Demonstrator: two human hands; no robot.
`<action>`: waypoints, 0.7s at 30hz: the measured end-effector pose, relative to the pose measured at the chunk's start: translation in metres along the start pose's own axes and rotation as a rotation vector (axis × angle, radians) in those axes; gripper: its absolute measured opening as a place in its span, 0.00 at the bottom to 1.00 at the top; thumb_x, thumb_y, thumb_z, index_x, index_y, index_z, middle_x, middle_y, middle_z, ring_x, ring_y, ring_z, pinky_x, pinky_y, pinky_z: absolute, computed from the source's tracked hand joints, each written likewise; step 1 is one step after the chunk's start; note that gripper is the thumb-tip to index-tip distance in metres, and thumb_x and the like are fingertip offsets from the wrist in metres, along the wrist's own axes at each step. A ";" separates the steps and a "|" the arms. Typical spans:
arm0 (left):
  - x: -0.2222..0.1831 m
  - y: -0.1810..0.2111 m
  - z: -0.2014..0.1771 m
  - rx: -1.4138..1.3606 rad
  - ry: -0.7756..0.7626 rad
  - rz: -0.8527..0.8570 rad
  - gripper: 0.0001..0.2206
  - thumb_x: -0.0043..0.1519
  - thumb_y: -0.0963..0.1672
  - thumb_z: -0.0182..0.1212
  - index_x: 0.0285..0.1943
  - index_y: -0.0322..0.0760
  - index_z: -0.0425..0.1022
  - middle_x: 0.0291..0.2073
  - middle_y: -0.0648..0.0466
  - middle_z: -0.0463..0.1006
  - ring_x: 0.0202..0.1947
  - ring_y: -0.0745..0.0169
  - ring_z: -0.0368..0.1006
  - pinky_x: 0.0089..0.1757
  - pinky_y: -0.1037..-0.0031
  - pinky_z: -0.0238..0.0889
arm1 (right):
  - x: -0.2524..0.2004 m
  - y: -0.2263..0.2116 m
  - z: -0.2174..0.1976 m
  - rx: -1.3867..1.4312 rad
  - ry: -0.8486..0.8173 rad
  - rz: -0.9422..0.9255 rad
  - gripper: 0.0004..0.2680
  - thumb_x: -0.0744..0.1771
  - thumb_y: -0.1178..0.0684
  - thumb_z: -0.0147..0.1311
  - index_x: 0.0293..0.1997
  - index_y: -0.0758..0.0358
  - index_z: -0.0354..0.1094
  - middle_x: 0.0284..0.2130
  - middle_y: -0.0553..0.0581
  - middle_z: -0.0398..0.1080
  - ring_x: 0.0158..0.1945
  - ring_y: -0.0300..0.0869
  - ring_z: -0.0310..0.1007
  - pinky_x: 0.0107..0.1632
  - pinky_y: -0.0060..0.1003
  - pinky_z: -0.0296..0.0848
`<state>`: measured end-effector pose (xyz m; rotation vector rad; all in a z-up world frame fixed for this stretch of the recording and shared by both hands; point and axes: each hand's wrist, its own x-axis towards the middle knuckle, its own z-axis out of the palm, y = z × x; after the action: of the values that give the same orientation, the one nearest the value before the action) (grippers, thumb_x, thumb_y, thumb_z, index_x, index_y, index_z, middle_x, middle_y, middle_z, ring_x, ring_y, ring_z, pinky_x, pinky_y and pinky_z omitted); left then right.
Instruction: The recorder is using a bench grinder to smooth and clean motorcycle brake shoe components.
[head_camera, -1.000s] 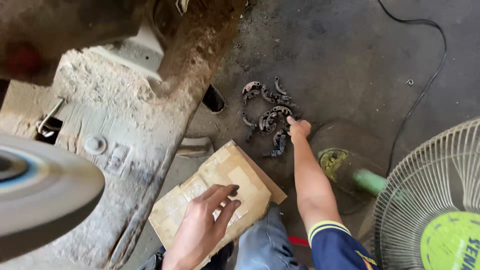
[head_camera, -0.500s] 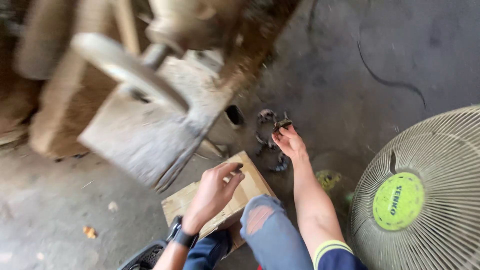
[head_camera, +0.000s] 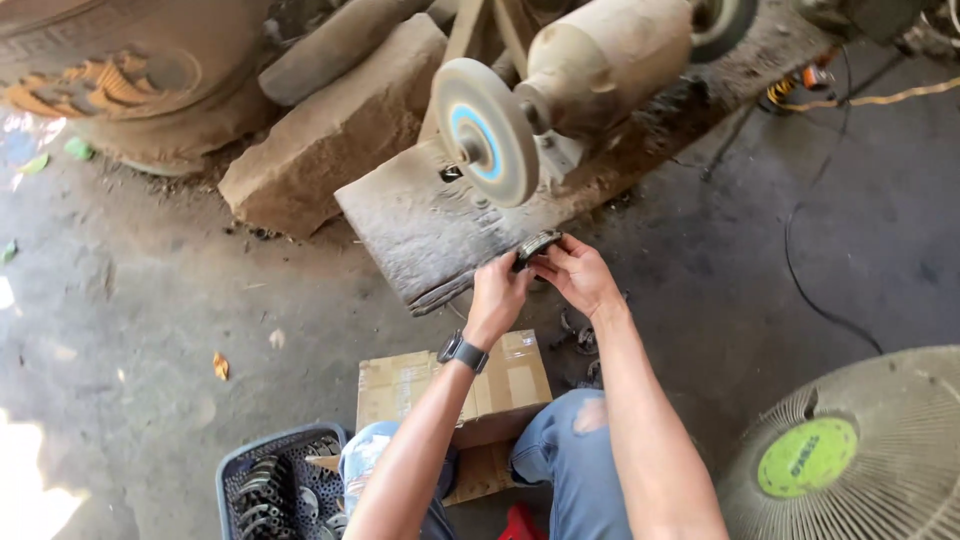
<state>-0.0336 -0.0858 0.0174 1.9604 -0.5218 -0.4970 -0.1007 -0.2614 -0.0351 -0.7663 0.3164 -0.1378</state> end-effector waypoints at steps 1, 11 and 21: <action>0.006 -0.006 0.000 -0.005 0.012 -0.006 0.11 0.62 0.43 0.64 0.43 0.25 0.74 0.30 0.35 0.78 0.33 0.36 0.77 0.38 0.55 0.68 | 0.006 0.005 -0.001 -0.006 -0.008 0.010 0.07 0.70 0.59 0.50 0.53 0.65 0.69 0.47 0.58 0.75 0.51 0.48 0.76 0.55 0.44 0.76; 0.046 -0.020 -0.026 0.012 0.319 0.415 0.06 0.59 0.39 0.63 0.42 0.28 0.79 0.35 0.39 0.79 0.36 0.36 0.76 0.39 0.59 0.68 | 0.061 0.048 -0.002 0.270 0.157 -0.045 0.05 0.71 0.59 0.52 0.51 0.66 0.69 0.43 0.57 0.75 0.45 0.44 0.76 0.50 0.35 0.77; 0.070 -0.024 -0.030 -0.064 0.364 0.336 0.05 0.63 0.39 0.63 0.43 0.28 0.78 0.31 0.40 0.79 0.31 0.43 0.78 0.35 0.64 0.69 | 0.083 0.054 0.023 0.306 0.224 -0.077 0.07 0.70 0.58 0.54 0.52 0.65 0.68 0.44 0.56 0.76 0.44 0.40 0.77 0.48 0.30 0.77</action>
<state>0.0434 -0.0937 0.0001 1.7995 -0.5766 0.0547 -0.0146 -0.2270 -0.0760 -0.4596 0.4662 -0.3377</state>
